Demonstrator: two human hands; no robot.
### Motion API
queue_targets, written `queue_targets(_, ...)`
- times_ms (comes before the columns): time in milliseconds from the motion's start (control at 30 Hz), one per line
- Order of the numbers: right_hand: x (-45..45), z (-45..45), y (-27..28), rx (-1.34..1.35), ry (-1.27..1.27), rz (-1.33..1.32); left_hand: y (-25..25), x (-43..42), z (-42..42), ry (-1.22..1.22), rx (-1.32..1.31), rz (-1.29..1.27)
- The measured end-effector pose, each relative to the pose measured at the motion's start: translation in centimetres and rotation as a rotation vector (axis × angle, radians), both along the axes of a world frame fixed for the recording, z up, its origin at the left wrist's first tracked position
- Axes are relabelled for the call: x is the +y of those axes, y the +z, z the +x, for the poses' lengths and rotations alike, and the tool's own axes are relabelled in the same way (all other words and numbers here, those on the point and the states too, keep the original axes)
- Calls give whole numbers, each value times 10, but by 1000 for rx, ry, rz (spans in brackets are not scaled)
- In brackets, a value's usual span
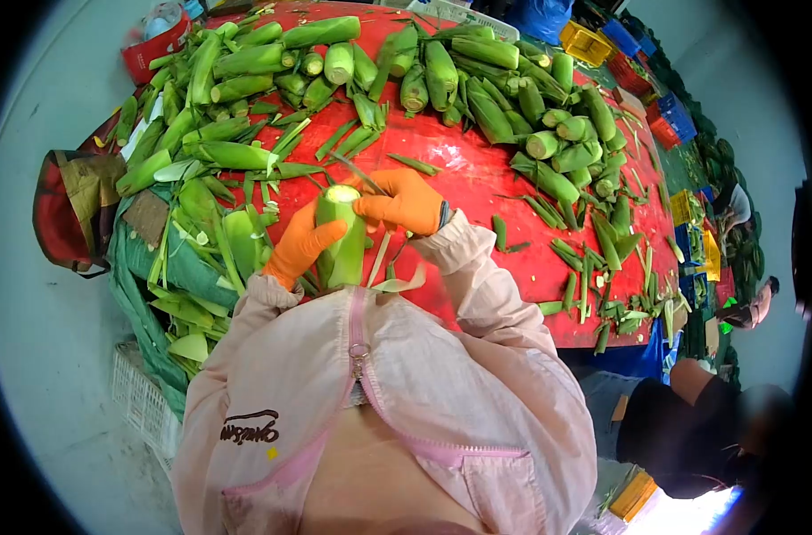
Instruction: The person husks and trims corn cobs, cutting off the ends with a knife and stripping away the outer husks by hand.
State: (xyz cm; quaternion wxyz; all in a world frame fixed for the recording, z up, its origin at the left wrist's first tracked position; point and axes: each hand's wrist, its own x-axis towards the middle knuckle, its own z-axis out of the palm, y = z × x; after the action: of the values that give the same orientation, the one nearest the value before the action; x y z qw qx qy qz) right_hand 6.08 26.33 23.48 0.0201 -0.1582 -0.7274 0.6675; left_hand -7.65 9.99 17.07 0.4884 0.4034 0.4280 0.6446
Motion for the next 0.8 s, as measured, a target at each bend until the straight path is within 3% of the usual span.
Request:
queue_targets(200,5,2,-14,60,116,-39,-1,-3,1,-63,-33,-16)
queue_targets(367,1,6,-39,136,-147,-415,-8,9,4,38,-19,25)
queue_targets(433,-7,5,-40,151,-208,-432,-37,16,0,265,-46,-21)
queue_targets(600,-18,1,-52,287,-285,-465,-22,25,20,345,43,94)
queue_targets(733,-17,3,-51,353,-315,-506,-24,24,16,382,-61,28)
queue_targets(800,2,8,-51,506,-594,-695,-33,19,5,390,-138,0)
